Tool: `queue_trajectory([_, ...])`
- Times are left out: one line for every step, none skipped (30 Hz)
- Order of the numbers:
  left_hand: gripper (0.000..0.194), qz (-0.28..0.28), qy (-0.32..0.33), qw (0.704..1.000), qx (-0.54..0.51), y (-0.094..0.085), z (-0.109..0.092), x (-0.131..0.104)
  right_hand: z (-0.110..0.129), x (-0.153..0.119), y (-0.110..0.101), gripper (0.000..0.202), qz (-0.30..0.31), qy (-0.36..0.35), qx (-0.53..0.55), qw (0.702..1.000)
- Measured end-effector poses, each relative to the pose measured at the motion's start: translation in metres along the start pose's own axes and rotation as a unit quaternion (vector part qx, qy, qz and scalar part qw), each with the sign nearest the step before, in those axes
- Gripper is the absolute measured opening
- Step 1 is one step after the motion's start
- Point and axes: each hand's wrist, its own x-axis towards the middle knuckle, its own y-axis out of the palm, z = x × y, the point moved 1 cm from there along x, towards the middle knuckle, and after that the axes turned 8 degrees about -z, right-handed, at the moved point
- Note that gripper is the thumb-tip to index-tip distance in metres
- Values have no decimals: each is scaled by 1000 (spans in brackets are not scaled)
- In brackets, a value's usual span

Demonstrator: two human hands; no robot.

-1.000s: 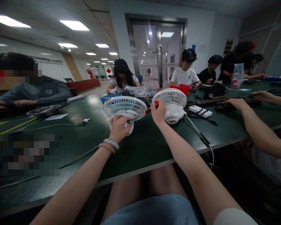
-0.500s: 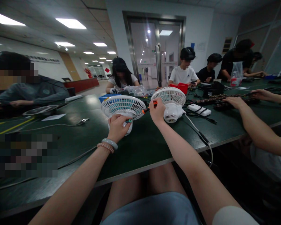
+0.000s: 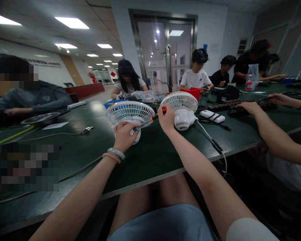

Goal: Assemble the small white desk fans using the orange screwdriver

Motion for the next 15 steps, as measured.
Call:
queue_trajectory([22,0,0,1000,1,0,0,0,0,0,0,15,1,0,-1,1000])
queue_trajectory([22,0,0,1000,1,0,0,0,-1,0,0,15,2,2,-2,1000])
queue_trajectory([22,0,1,1000,1,0,0,0,-1,1,1,16,5,5,-3,1000])
queue_trajectory([22,-3,2,1000,0,0,0,0,-2,2,1,17,8,5,-4,1000])
queue_trajectory([22,-5,3,1000,-1,0,0,0,-2,3,1,18,12,3,-6,1000])
queue_trajectory([21,-7,4,1000,-2,0,0,0,-3,4,1,19,16,-2,-6,1000])
queue_trajectory([21,-9,4,1000,-3,0,0,0,-4,4,1,19,20,-11,-5,1000])
queue_trajectory([22,-9,4,1000,-3,0,0,0,-6,5,0,19,26,-21,-1,999])
queue_trajectory([22,-9,3,1000,-2,-1,0,0,-7,5,-1,18,34,-30,7,999])
queue_trajectory([21,-9,2,1000,-2,-1,0,0,-8,5,-2,16,44,-36,21,998])
queue_trajectory([21,-10,2,1000,-2,-1,0,0,-9,5,-3,14,56,-38,37,997])
queue_trajectory([21,-12,4,1000,-1,-1,0,0,-10,4,-4,15,68,-38,54,995])
queue_trajectory([21,-13,6,1000,-1,-1,0,0,-11,3,-5,16,79,-36,68,994])
queue_trajectory([21,-14,8,1000,0,-1,1,0,-11,2,-6,18,88,-33,80,992])
queue_trajectory([21,-13,9,1000,0,-1,1,0,-11,1,-8,18,94,-31,88,991])
